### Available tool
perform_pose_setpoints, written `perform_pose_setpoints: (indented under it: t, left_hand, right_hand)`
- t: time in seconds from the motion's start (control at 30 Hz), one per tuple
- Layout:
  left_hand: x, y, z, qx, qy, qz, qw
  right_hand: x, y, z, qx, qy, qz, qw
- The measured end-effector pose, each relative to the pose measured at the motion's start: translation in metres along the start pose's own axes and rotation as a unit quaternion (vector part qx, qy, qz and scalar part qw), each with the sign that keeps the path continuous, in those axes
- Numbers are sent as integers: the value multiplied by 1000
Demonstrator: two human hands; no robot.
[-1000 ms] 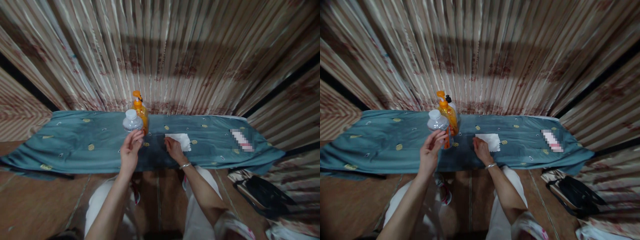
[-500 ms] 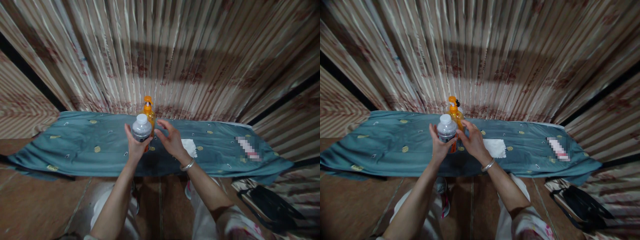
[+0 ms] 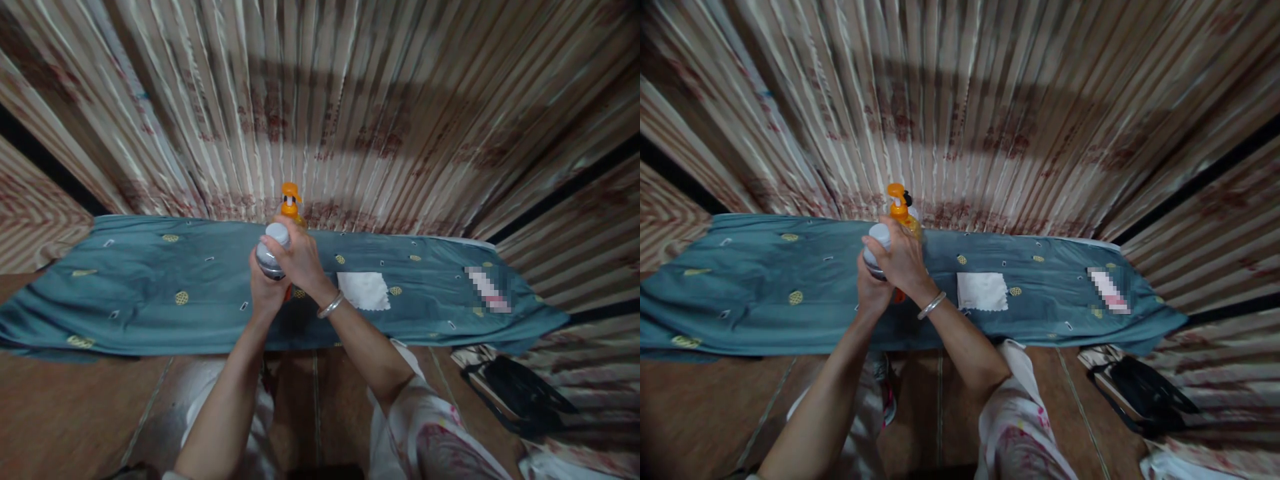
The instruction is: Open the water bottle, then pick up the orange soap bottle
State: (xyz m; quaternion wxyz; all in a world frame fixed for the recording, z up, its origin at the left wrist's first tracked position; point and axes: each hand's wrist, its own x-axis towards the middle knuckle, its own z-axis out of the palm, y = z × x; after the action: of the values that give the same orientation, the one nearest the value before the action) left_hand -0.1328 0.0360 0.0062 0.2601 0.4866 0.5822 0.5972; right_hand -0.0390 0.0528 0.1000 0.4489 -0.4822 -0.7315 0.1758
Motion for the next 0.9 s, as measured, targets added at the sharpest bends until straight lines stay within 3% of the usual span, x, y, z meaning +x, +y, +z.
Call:
perform_pose_setpoints:
  t: [0.17,0.63,0.9]
  left_hand:
    - [-1,-2,2,-8,25,17,1000]
    - [-5,-1,4,-29,13,9,999]
    - [-6,-4,6,-28,16,21,999]
  right_hand:
    - [1,1,2,1,-9,13,1000]
    - [3,12,-8,64,-62,-25,996]
    - [0,10,-7,69,0,-6,998]
